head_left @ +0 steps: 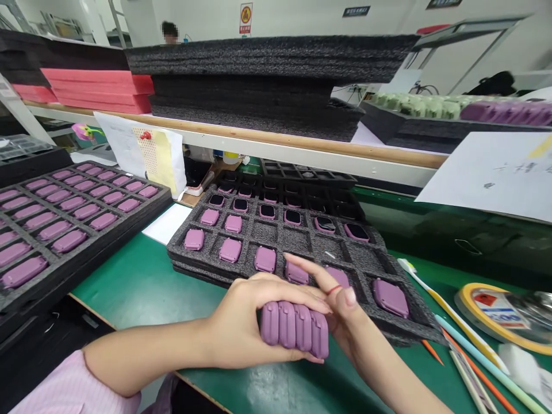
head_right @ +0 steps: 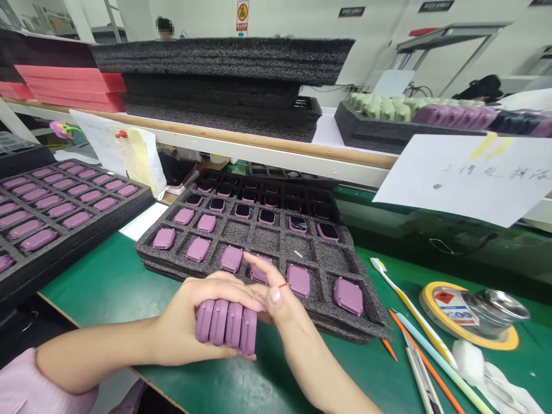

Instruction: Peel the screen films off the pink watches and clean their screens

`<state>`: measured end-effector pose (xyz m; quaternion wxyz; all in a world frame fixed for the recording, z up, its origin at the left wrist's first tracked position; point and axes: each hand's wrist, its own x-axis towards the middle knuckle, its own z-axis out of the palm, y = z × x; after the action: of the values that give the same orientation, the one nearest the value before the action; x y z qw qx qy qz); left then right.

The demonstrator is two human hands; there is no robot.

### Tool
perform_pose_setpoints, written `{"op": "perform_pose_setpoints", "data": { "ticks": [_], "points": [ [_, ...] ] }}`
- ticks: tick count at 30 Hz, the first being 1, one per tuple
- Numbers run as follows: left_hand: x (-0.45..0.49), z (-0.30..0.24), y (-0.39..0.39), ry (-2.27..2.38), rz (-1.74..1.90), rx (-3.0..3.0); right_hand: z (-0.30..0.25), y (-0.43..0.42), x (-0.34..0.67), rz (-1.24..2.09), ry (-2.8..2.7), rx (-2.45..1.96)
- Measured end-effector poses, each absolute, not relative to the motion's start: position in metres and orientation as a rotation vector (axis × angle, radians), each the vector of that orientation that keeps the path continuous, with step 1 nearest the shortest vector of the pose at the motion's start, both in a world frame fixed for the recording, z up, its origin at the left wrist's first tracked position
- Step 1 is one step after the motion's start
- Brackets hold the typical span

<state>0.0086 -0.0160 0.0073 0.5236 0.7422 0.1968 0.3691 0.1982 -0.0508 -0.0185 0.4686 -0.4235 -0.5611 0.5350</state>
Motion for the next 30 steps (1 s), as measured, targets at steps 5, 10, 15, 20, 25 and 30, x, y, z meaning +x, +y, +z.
{"op": "perform_pose_setpoints", "data": {
  "ticks": [5, 10, 15, 20, 25, 30],
  "points": [
    [0.010, 0.004, -0.015, 0.387, 0.921, 1.888, -0.011, -0.055, 0.185, 1.142, -1.517, -1.045],
    [0.009, -0.006, -0.014, 0.406, 0.927, 1.902, -0.006, -0.059, 0.180, 0.687, -1.648, -1.139],
    [0.010, -0.005, -0.015, 0.506, 0.649, 1.402, -0.011, -0.059, 0.184, 0.532, -1.670, -1.053],
    [0.014, 0.005, -0.014, 0.359, 0.539, 1.168, -0.016, -0.057, 0.188, 0.447, -1.716, -0.978],
    [0.015, 0.009, -0.014, 0.379, 0.571, 1.177, -0.015, -0.056, 0.188, 0.401, -1.770, -0.967],
    [0.013, 0.006, -0.014, 0.339, 0.569, 1.141, -0.013, -0.055, 0.187, 0.441, -1.760, -0.945]
  ]
}}
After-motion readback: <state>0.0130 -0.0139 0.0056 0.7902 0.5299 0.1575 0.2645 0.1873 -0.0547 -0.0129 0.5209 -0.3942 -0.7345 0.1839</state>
